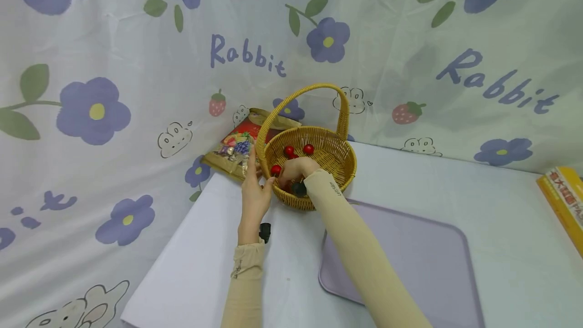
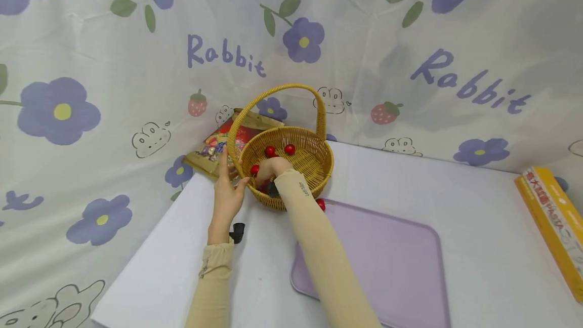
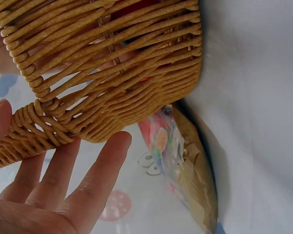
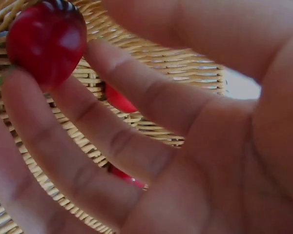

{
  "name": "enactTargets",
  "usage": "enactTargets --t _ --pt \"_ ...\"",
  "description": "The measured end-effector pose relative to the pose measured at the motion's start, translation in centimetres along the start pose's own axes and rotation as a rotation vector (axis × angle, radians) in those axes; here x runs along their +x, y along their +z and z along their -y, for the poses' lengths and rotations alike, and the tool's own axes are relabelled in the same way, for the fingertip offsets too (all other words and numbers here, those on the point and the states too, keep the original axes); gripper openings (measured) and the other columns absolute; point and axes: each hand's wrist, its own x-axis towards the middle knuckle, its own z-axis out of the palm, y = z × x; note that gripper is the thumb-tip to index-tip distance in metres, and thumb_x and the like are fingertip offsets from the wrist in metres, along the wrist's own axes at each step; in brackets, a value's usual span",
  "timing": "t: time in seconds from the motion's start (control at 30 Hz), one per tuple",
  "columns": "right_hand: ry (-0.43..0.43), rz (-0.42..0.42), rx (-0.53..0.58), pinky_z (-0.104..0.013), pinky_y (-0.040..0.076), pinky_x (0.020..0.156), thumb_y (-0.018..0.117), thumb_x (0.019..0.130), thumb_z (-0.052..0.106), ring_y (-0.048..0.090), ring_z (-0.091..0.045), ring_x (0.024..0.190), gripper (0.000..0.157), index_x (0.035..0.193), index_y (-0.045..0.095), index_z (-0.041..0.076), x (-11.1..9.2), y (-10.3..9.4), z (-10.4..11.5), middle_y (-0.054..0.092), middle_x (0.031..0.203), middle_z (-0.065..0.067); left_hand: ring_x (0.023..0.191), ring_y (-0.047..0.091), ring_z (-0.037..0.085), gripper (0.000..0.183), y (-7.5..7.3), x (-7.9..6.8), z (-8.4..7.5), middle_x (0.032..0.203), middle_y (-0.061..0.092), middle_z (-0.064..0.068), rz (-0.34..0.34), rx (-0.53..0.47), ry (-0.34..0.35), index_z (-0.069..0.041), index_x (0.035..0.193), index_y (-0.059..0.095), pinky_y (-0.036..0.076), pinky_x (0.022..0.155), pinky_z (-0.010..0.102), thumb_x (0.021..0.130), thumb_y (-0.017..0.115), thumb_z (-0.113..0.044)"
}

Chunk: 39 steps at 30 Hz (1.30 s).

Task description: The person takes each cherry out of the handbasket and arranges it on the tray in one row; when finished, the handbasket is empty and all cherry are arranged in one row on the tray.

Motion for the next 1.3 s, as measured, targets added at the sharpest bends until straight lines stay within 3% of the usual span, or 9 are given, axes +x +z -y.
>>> enactTargets --t 0.13,0.27,0.4,0.53,0.67,0.9,1.13,1.3 --pt "-0.034 0.038 0.004 -0.024 0.042 0.064 0.059 0.089 0.022 0.048 -0.011 0.069 0.021 0.072 0.068 0.015 0.1 0.1 -0.5 0.06 0.075 0.004 0.122 0.056 0.041 0.097 0.2 -0.1 -0.1 0.134 0.051 0.021 0.003 0.001 -0.006 -0.046 0.153 0.001 0.054 0.09 0.054 0.091 0.064 -0.005" --pt "-0.063 0.061 0.017 -0.022 0.037 0.058 0.058 0.089 0.018 0.043 -0.01 0.064 0.018 0.074 0.068 0.014 0.3 0.3 -1.2 0.056 0.07 0.004 0.122 0.056 0.041 0.097 0.3 -0.2 0.0 0.134 0.051 0.021 0.008 -0.009 -0.01 -0.045 0.154 0.002 0.054 0.089 0.054 0.092 0.064 -0.004" --pt "-0.065 0.037 0.059 -0.023 0.045 0.068 0.061 0.09 0.016 0.051 -0.009 0.076 0.015 0.093 0.074 0.011 0.2 0.4 -1.6 0.062 0.084 0.004 0.123 0.056 0.041 0.096 0.2 -0.2 0.0 0.134 0.051 0.02 0.011 -0.013 -0.017 -0.043 0.154 0.001 0.053 0.09 0.055 0.092 0.063 -0.003" --pt "-0.031 0.01 0.148 -0.033 0.053 0.089 0.064 0.091 0.015 0.063 -0.015 0.098 0.024 0.114 0.072 0.012 -0.3 0.3 -1.5 0.069 0.109 -0.001 0.123 0.056 0.041 0.095 0.0 -0.2 -0.1 0.132 0.05 0.021 0.011 -0.014 -0.021 -0.042 0.155 0.002 0.053 0.091 0.055 0.092 0.062 -0.004" --pt "-0.014 -0.005 0.177 -0.042 0.052 0.094 0.066 0.09 0.015 0.064 -0.018 0.102 0.024 0.113 0.071 0.014 -1.0 0.1 -1.4 0.069 0.113 -0.002 0.124 0.055 0.041 0.094 -0.2 -0.1 -0.1 0.132 0.05 0.021 0.02 -0.017 -0.032 -0.043 0.154 0.001 0.052 0.093 0.055 0.093 0.062 -0.005" --pt "-0.085 -0.033 0.13 -0.041 0.052 0.088 0.065 0.088 0.016 0.066 -0.016 0.096 0.024 0.112 0.069 0.016 -2.4 -0.5 -1.5 0.069 0.108 0.0 0.126 0.053 0.041 0.094 -0.6 0.2 0.1 0.133 0.048 0.022 0.012 -0.016 -0.038 -0.041 0.155 0.001 0.054 0.09 0.053 0.094 0.061 -0.004" --pt "-0.09 -0.078 0.364 -0.027 0.056 0.076 0.064 0.087 0.009 0.062 -0.014 0.079 0.024 0.11 0.068 0.007 -2.6 0.0 -2.9 0.065 0.1 -0.002 0.128 0.051 0.041 0.095 -0.6 0.2 0.0 0.135 0.047 0.022 0.029 -0.014 -0.044 -0.042 0.155 -0.001 0.051 0.096 0.053 0.093 0.061 -0.003" --pt "-0.11 -0.196 0.508 -0.035 0.056 0.081 0.062 0.089 0.012 0.05 -0.014 0.068 0.026 0.114 0.066 0.005 -2.7 0.1 -3.6 0.061 0.087 -0.002 0.125 0.054 0.041 0.093 -0.2 -0.1 -0.3 0.132 0.05 0.022 0.029 -0.013 -0.034 -0.039 0.155 0.002 0.049 0.097 0.056 0.093 0.061 -0.004"
